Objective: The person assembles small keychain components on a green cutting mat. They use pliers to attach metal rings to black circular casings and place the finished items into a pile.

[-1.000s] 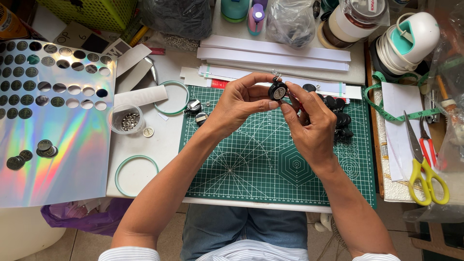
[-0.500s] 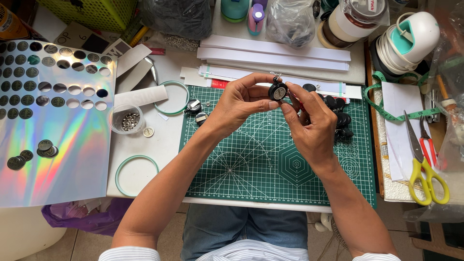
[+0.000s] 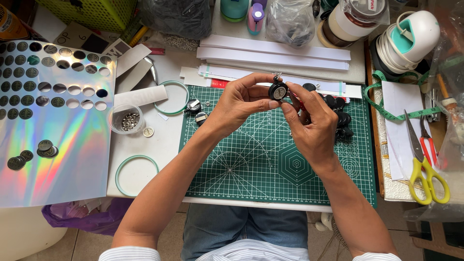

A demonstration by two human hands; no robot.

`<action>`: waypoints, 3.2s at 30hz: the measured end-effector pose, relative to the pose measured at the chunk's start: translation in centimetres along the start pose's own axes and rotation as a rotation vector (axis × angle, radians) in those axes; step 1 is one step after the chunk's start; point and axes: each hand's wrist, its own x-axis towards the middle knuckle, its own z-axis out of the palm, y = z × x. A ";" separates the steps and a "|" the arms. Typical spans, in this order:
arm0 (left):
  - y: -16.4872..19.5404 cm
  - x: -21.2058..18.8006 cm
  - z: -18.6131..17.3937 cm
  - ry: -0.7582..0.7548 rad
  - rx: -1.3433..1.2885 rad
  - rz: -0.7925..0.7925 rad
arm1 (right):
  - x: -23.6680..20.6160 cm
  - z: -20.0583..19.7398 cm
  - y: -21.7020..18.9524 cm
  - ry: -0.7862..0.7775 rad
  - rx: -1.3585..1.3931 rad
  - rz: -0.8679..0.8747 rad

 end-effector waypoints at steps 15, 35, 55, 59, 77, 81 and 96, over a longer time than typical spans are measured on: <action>-0.1 0.0 -0.2 -0.022 -0.001 0.034 | 0.1 0.0 0.2 -0.003 -0.007 -0.004; -0.2 -0.1 -0.4 -0.032 0.058 0.077 | 0.3 -0.1 -0.2 -0.017 0.020 0.033; 0.3 -0.5 0.0 0.040 0.176 0.108 | 0.6 -0.1 -0.9 -0.006 0.037 0.081; 0.7 -0.4 0.2 0.072 0.231 0.084 | 0.9 -0.1 -1.2 -0.014 0.084 0.070; -0.4 -1.3 0.1 0.120 0.507 0.248 | -0.2 -0.1 -0.3 -0.083 0.067 0.059; -0.2 -1.3 0.2 0.129 0.508 0.222 | 0.0 -0.1 -0.7 -0.074 0.050 0.083; 0.0 -0.9 0.0 0.109 0.516 0.249 | 0.4 0.0 -0.4 -0.061 0.123 0.089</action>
